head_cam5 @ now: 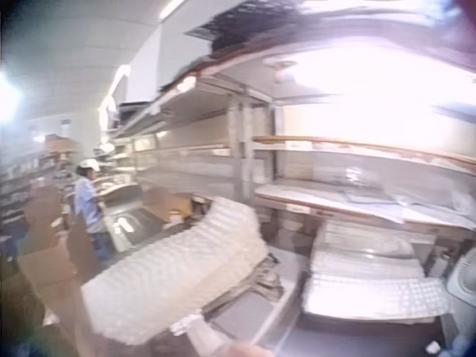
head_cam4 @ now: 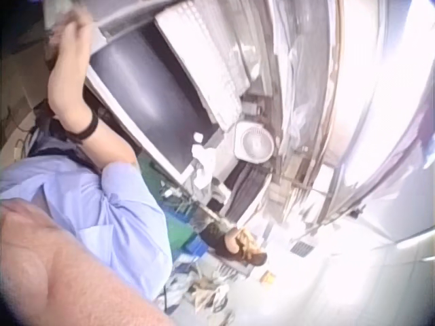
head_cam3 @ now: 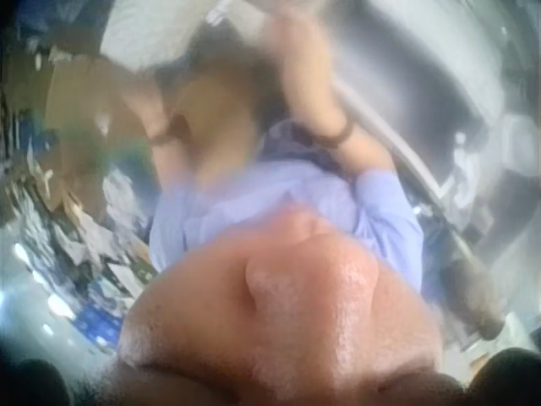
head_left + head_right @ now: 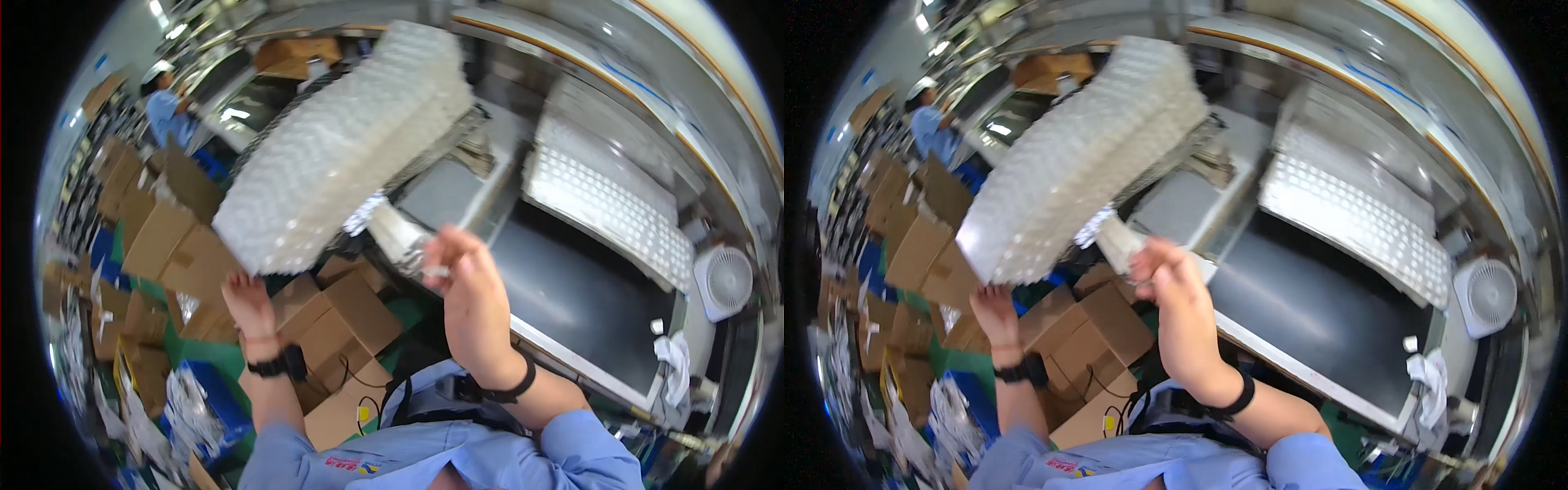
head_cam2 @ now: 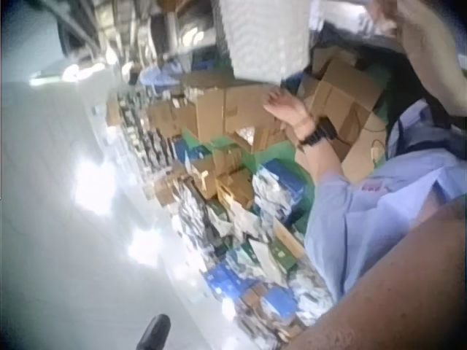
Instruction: Wiping and inspecting plastic keyboard-like sheets in a factory.
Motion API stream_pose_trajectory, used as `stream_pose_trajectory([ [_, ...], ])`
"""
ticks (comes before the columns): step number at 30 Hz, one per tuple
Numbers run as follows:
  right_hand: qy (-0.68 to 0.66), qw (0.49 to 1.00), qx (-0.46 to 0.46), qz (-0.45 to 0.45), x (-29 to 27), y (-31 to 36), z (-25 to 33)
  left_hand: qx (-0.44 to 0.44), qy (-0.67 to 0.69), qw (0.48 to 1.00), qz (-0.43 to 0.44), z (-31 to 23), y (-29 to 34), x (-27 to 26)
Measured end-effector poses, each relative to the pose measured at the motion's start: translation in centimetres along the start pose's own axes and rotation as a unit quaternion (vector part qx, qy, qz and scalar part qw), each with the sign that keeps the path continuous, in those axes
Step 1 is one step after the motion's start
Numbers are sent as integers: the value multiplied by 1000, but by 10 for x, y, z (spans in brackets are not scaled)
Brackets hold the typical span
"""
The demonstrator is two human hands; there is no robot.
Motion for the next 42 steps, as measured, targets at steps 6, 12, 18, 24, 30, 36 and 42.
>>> stream_pose_trajectory([
  [6,140,985,22,102,-95,86,57,-118,-70,920,366,30,125,44],
  [12,100,987,-48,-118,-167,154,91,-147,-93,738,651,54,161,192],
  [18,142,957,-133,-214,-203,179,108,95,-359,574,729,93,200,347],
  [24,128,943,-182,-247,-240,190,130,242,-446,453,734,193,226,439],
  [30,113,935,-191,-276,-267,206,149,219,-482,352,772,242,215,464],
  [36,47,943,-200,-261,-291,213,144,117,-453,420,777,242,206,481],
  [42,25,970,-123,-210,-297,216,144,258,-461,570,629,191,212,478],
])
Point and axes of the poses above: each hand's wrist, its own y-axis away from the middle knuckle, its own x-axis out of the palm, z = x × y, the point moved 2 cm from there along -y, towards the middle knuckle, and after that the axes turned 10 degrees about z, right-handed, at the moved point
